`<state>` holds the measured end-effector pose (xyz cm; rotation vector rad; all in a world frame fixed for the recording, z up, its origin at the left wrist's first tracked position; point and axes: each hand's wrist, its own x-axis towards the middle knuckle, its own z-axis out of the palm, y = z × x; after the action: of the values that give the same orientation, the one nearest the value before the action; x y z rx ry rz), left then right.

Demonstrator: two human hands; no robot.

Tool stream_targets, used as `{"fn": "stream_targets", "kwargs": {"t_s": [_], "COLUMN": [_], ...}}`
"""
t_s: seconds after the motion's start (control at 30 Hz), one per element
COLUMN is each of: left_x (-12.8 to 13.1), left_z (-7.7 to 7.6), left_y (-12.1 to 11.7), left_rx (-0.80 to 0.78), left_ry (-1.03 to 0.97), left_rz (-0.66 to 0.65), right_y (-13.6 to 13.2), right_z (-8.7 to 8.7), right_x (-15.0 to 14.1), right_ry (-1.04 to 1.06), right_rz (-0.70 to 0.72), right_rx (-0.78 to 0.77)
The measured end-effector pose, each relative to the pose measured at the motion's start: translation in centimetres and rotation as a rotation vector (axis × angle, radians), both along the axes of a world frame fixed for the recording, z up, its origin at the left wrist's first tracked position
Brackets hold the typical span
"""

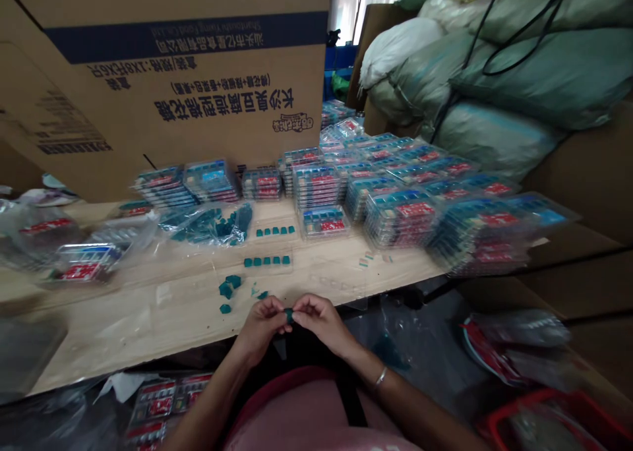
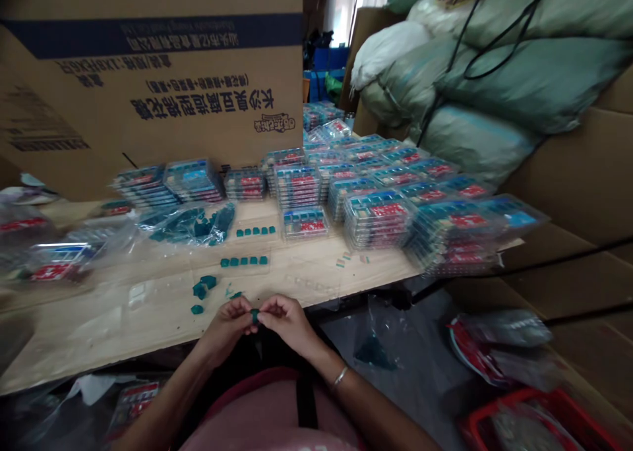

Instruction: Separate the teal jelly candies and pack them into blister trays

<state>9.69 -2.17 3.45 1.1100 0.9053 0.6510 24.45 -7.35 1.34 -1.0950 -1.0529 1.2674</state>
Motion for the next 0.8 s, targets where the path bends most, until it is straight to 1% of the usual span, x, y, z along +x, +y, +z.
{"fn": "stream_targets", "kwargs": {"t_s": [0.03,0.07,0.1,0.13,0.17,0.23,0.27,0.3,0.33,0.4,0.5,0.6,0.67,0.7,0.73,0.77,0.8], "left_x": [0.5,1.1,1.6,2.2,2.6,3.3,3.5,3.6,3.7,3.8,4.1,4.2,3.1,2.1,0.8,-0.8,-2.5], "left_z": [-0.2,-0.4,-0.5,-0.5,-0.5,-0.6,-0.7,-0.9,-1.1,-1.7,-2.3,-2.1,-1.6,-1.4,-1.2,-1.1,-1.1], "left_y": [-0.1,0.0,0.1,0.3,0.6,1.3,1.6,1.8,1.9,1.8,1.3,0.9,0.8,0.8,0.8,0.9,1.1], "left_rx": [0.000,0.031,0.101,0.212,0.358,0.682,0.819,0.923,0.994,1.066,1.113,1.129,1.146,1.161,1.174,1.182,1.176], "left_ry": [0.007,0.022,0.048,0.082,0.125,0.249,0.328,0.408,0.479,0.577,0.629,0.633,0.603,0.599,0.619,0.665,0.736], "left_rz": [-0.011,-0.036,-0.067,-0.096,-0.123,-0.185,-0.223,-0.265,-0.303,-0.348,-0.355,-0.360,-0.332,-0.278,-0.179,-0.049,0.107], "right_y": [-0.3,-0.4,-0.5,-0.3,0.0,1.2,1.9,2.7,3.4,4.6,5.5,5.6,5.5,5.3,5.2,5.0,4.8], "right_z": [0.0,0.1,0.3,0.5,0.7,1.0,0.9,0.8,0.5,-0.2,-1.3,-1.5,-1.2,-0.9,-0.7,-0.4,-0.1], "right_x": [0.5,1.1,1.8,2.6,3.6,5.5,6.3,7.0,7.5,8.0,7.9,7.6,7.6,7.6,7.6,7.5,7.3], "right_ry": [-0.043,-0.090,-0.147,-0.225,-0.326,-0.578,-0.710,-0.831,-0.932,-1.055,-1.114,-1.193,-1.250,-1.267,-1.277,-1.286,-1.296], "right_rz": [-0.014,-0.025,-0.040,-0.064,-0.096,-0.152,-0.160,-0.149,-0.122,-0.074,-0.057,-0.018,0.008,0.014,0.013,0.003,-0.019], "right_rx": [0.016,0.034,0.057,0.090,0.134,0.246,0.306,0.357,0.393,0.417,0.399,0.409,0.423,0.427,0.433,0.441,0.453]}}
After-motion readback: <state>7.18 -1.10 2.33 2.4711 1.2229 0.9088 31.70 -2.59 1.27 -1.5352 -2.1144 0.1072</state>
